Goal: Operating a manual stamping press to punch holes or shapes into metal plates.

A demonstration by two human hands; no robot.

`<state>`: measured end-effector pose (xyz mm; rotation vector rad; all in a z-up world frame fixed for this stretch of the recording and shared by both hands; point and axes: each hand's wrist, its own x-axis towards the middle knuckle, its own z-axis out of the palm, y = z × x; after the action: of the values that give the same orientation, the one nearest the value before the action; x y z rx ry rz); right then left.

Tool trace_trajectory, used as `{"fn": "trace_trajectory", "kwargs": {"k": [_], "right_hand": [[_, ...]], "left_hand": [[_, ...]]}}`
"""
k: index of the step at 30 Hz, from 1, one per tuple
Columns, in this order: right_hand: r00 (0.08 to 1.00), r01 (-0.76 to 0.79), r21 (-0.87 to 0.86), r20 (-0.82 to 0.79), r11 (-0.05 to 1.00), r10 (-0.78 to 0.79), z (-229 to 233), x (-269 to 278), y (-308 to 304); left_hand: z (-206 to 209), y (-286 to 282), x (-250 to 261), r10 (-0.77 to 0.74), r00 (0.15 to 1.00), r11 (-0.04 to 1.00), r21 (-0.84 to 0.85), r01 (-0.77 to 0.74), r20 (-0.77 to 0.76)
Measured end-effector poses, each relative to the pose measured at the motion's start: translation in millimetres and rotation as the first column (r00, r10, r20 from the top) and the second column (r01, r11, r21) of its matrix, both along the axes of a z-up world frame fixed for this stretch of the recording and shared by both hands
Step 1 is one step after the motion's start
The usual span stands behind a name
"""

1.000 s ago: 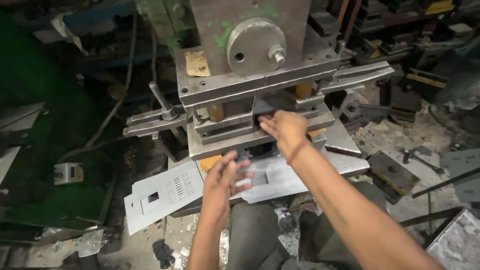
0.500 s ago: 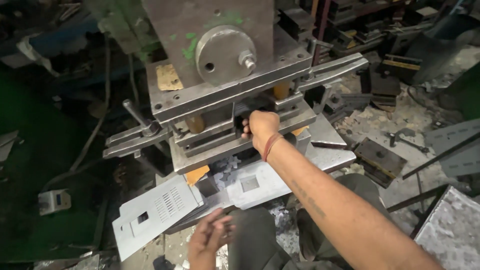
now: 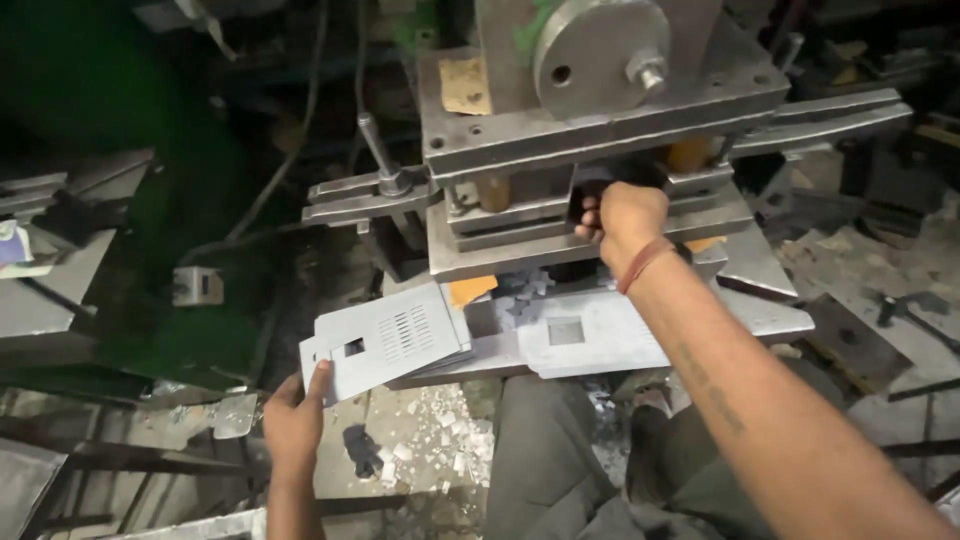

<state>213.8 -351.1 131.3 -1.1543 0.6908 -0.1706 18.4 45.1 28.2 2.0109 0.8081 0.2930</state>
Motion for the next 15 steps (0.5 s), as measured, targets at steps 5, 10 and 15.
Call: {"fn": "trace_trajectory", "kwargs": {"k": [5,10,15], "right_hand": [[1.0,-0.015,-0.014,0.008,1.0,0.015,-9.3,6.4,-2.7],[0.999,-0.03,0.053,0.013,0.998,0.03,9.9,-0.1,-2.2],[0.995,-0.079,0.17,0.068,0.982,0.068,10.1,-12.4,-5.9]], "left_hand": [[-2.0,11.3,-9.1,-0.01,0.992,0.992,0.126,-0.006,0.128],[-5.0,26.7,-27.6,0.034,0.972,0.999,-0.037,-0.026,0.231],[3.1,24.8,-32.1,0.086,0.926,0.918,-0.39,0.069,0.367]]}}
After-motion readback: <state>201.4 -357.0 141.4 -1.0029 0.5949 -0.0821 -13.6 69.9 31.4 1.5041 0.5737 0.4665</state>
